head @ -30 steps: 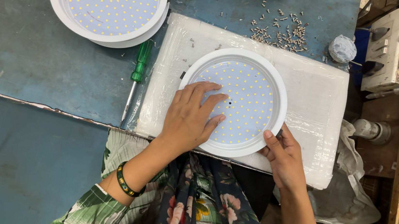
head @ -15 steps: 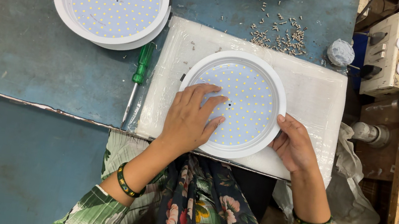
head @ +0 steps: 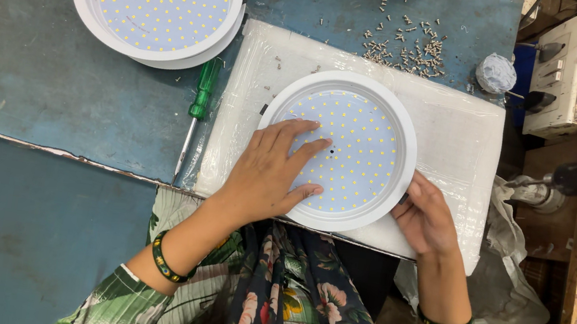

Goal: The person uses a green cordless screwdriver to fasten screws into multiple white circular LED panels on a workbench. They repeatedly pick up screws, align them with pre-drilled holes, and drive them in, then stack completed panels to the side.

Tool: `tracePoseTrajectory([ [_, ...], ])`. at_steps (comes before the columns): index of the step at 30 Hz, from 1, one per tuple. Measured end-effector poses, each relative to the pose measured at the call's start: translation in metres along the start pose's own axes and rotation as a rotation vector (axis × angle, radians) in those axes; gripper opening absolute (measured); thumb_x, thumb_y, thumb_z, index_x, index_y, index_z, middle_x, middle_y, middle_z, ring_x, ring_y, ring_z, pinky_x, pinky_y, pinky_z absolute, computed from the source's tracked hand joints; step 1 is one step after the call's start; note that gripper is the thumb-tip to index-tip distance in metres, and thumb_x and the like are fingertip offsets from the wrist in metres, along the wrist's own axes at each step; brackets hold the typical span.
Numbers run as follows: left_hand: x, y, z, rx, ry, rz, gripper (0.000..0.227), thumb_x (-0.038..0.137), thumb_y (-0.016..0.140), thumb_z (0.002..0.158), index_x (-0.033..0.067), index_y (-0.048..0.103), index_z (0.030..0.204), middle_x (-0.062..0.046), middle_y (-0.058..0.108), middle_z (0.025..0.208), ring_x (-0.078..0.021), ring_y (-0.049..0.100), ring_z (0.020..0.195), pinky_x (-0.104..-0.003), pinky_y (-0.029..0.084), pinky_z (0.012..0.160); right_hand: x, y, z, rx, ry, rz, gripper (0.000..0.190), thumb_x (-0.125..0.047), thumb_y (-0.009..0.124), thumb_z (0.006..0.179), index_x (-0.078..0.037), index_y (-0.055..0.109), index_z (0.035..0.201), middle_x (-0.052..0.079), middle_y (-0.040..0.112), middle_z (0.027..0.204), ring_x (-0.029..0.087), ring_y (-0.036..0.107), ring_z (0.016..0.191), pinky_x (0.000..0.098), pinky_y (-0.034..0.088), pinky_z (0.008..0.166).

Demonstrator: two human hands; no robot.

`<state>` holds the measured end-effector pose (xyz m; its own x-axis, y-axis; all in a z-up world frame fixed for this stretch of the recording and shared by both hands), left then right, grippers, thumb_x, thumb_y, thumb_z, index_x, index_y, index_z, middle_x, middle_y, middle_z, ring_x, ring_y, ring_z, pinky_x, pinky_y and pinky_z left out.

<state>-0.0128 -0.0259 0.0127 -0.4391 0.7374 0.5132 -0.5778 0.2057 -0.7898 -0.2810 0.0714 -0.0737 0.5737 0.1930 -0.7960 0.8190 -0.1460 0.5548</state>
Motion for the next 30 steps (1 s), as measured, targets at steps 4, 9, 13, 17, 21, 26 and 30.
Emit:
tracePoseTrajectory([
  [4,0.0,-0.003,-0.005,0.075,-0.02,-0.053,0.064,0.043,0.074,0.089,0.012,0.055,0.142,-0.017,0.047,0.149,-0.0381,0.043,0.138,-0.051,0.034,0.114,0.015,0.028,-0.017,-0.063,-0.044,-0.047,0.077,-0.025,0.067,0.097,0.003,0.028,0.157,0.017,0.054,0.144,0.025,0.061,0.128,0.0418,0.051,0.109],
  [9,0.0,0.003,-0.007,0.068,-0.037,-0.025,0.062,0.042,0.074,0.089,0.0117,0.058,0.14,-0.015,0.048,0.147,-0.0379,0.044,0.137,-0.051,0.034,0.114,0.026,0.046,-0.028,0.176,-0.001,-0.035,0.058,-0.024,0.057,0.102,0.006,0.037,0.148,0.02,0.061,0.135,0.028,0.066,0.118,0.0465,0.055,0.102],
  [13,0.003,0.008,-0.006,0.097,-0.049,-0.004,0.061,0.04,0.074,0.088,0.0106,0.058,0.139,-0.015,0.049,0.146,-0.0373,0.045,0.137,-0.051,0.035,0.113,0.037,0.061,-0.036,0.271,0.019,0.047,0.048,-0.018,0.055,0.106,0.009,0.042,0.143,0.021,0.064,0.13,0.029,0.066,0.117,0.0457,0.055,0.103],
  [17,0.008,0.007,-0.006,0.135,-0.061,0.016,0.061,0.038,0.075,0.088,0.0095,0.058,0.139,-0.016,0.049,0.145,-0.0382,0.045,0.135,-0.051,0.035,0.111,0.041,0.065,-0.041,0.233,0.001,-0.108,0.048,-0.014,0.057,0.099,0.003,0.044,0.143,0.017,0.065,0.127,0.024,0.068,0.112,0.0424,0.059,0.095],
  [21,0.022,0.003,-0.004,0.089,-0.115,0.037,0.064,0.036,0.076,0.085,0.007,0.058,0.139,-0.018,0.049,0.145,-0.038,0.048,0.127,-0.05,0.04,0.105,0.035,0.044,-0.03,0.21,-0.024,-0.132,0.044,-0.014,0.059,0.098,0.007,0.05,0.136,0.018,0.068,0.12,0.025,0.072,0.1,0.0412,0.064,0.081],
  [26,0.046,0.0,0.005,-0.133,-0.204,0.01,0.063,0.034,0.076,0.082,0.007,0.057,0.135,-0.02,0.056,0.13,-0.0375,0.056,0.109,-0.045,0.051,0.087,0.003,-0.004,-0.015,0.147,0.097,-0.19,0.042,-0.017,0.059,0.108,0.014,0.058,0.135,0.023,0.071,0.108,0.026,0.068,0.086,0.0372,0.059,0.074],
  [30,0.029,-0.003,0.03,-0.165,-0.173,-0.098,0.052,0.029,0.074,0.089,0.0082,0.059,0.134,-0.014,0.064,0.115,-0.0355,0.061,0.104,-0.045,0.052,0.081,0.003,-0.007,-0.014,0.23,0.138,-0.127,0.045,-0.022,0.053,0.104,0.014,0.056,0.129,0.02,0.071,0.116,0.024,0.071,0.101,0.0394,0.061,0.089],
])
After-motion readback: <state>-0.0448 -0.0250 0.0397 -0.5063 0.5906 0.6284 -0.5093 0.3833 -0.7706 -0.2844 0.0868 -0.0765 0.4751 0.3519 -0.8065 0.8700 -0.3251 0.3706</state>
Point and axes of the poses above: each hand's wrist, its own z-axis towards the middle knuckle, its own y-axis out of the palm, x = y × z, the point moved 4 cm from there along z, towards the middle knuckle
